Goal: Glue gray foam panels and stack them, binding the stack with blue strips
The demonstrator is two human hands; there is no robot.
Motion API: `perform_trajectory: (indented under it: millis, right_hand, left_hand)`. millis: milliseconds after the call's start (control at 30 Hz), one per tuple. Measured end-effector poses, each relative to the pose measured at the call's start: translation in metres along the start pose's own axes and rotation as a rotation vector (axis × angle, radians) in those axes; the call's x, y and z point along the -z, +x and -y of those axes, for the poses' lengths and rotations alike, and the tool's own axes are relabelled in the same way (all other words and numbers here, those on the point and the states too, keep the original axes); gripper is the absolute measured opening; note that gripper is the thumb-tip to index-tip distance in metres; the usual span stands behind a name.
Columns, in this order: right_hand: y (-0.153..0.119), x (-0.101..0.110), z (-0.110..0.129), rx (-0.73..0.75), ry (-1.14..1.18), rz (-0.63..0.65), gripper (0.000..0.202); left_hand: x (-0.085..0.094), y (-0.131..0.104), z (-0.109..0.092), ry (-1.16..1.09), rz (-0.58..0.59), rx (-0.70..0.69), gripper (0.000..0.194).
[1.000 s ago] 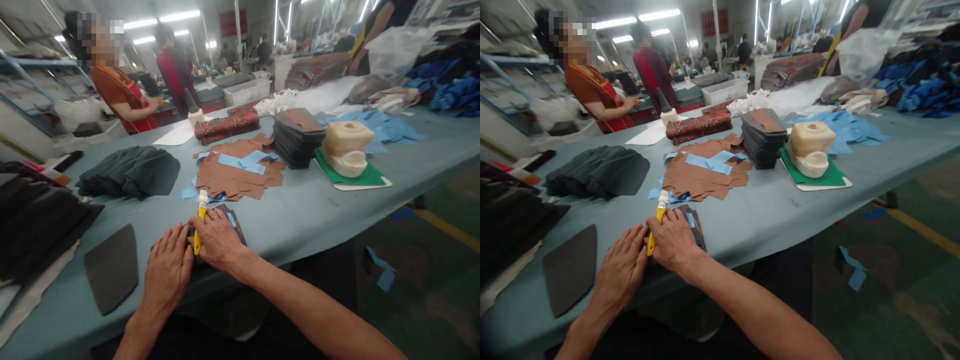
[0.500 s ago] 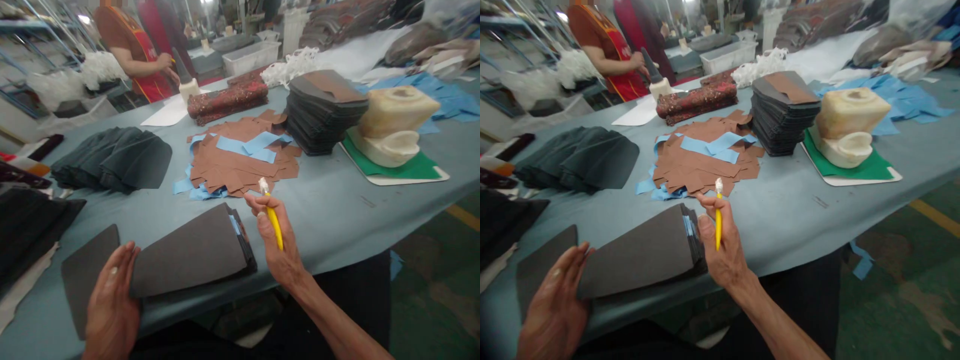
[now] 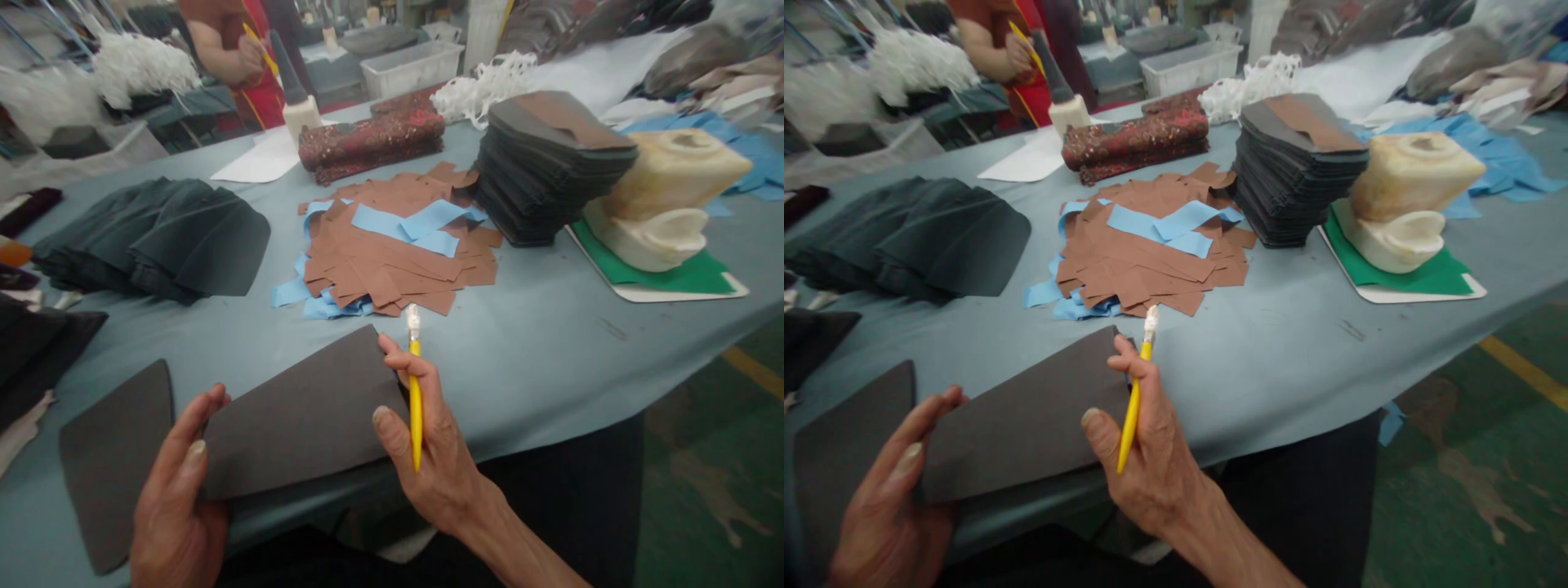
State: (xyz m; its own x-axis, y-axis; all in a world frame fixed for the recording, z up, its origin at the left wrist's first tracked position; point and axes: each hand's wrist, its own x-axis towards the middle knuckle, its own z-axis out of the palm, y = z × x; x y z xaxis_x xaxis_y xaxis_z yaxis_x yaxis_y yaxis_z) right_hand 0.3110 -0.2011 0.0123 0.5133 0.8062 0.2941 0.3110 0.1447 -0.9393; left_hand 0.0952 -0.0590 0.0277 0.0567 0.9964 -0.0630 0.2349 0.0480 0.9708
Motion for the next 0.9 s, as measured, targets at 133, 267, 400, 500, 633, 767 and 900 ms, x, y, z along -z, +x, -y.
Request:
perform_trajectory:
  millis: [133, 267, 400, 500, 633, 767, 900]
  right_hand:
    - [-0.006, -0.004, 0.003, -0.045, -0.024, -0.009, 0.04]
    - [-0.011, -0.004, -0.001, -0.045, -0.064, -0.072, 0.038]
    - [-0.011, -0.006, -0.007, -0.022, -0.132, -0.083, 0.039]
    - [-0.011, -0.008, -0.009, 0.001, -0.199, -0.12, 0.04]
    - [-0.01, -0.009, -0.009, 0.01, -0.265, -0.159, 0.04]
    - [-0.007, -0.006, -0.007, 0.037, -0.322, -0.163, 0.037]
    - [-0.007, -0.003, -0.005, 0.029, -0.334, -0.168, 0.037]
  left_hand:
    - [-0.017, -0.011, -0.011, -0.176, -0.061, 0.012, 0.054]
    - [-0.02, -0.019, -0.009, -0.218, -0.059, 0.044, 0.07]
    - [-0.018, -0.024, -0.008, -0.316, 0.016, 0.085, 0.081]
    - [-0.018, -0.026, -0.006, -0.333, 0.023, 0.062, 0.082]
    - [-0.022, -0.025, -0.002, -0.363, 0.022, 0.036, 0.085]
    - [-0.023, -0.026, 0.002, -0.404, 0.028, 0.038, 0.085]
    - [-0.022, -0.029, 0.004, -0.435, 0.067, 0.043, 0.086]
